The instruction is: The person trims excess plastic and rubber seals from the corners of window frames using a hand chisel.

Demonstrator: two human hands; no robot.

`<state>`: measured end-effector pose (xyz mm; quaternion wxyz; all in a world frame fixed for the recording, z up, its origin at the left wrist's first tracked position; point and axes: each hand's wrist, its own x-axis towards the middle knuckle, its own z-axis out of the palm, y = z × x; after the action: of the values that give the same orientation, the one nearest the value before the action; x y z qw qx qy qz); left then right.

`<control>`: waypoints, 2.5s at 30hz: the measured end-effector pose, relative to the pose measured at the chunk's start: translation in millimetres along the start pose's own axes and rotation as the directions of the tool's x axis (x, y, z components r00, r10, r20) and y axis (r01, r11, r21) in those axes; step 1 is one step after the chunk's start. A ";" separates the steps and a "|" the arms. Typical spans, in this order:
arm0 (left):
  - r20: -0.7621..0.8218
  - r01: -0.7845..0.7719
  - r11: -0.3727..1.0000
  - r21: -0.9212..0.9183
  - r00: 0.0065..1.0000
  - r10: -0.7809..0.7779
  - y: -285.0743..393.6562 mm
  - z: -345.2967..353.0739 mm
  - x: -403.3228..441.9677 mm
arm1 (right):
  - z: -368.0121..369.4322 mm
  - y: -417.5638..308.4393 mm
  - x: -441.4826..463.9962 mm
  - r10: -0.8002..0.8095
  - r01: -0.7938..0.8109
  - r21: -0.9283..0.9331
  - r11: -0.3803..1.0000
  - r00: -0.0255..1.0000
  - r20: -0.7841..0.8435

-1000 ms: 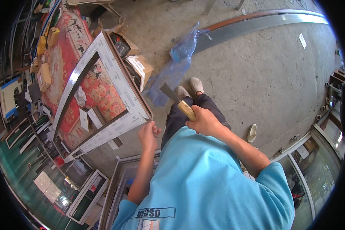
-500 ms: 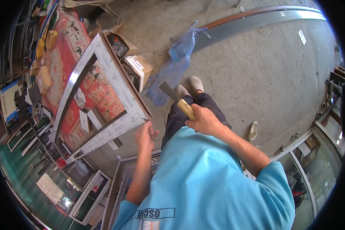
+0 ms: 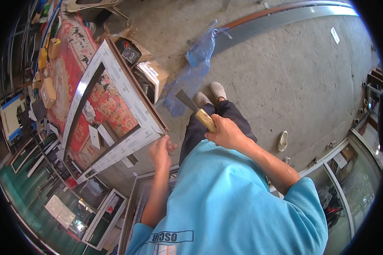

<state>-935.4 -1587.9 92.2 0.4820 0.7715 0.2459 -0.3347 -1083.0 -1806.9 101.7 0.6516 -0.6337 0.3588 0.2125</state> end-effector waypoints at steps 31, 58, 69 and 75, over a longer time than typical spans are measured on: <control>0.040 0.000 0.989 -0.149 0.999 0.006 -14.1 8.1 -0.1 | 6.3 -1.9 4.5 0.011 -0.011 -0.021 1.000 1.000 0.024; 0.283 0.098 0.945 -0.311 0.959 -0.007 -23.7 -2.6 21.6 | 62.5 -25.0 -35.5 -0.355 0.332 -0.326 0.885 0.935 -0.014; 0.450 0.295 0.886 -0.359 0.886 -0.113 -6.6 -21.9 22.5 | 92.6 -19.3 -48.8 -0.390 0.331 -0.321 0.887 0.910 -0.139; 0.516 0.232 0.932 -0.277 0.855 -0.059 -11.8 -27.4 34.2 | 111.9 -21.7 -51.3 -0.419 0.321 -0.385 0.865 0.886 -0.201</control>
<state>-913.7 -1556.2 68.1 0.6239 0.5458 0.2236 -0.5127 -1078.4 -1690.6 147.4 0.5036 -0.8175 0.2747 0.0502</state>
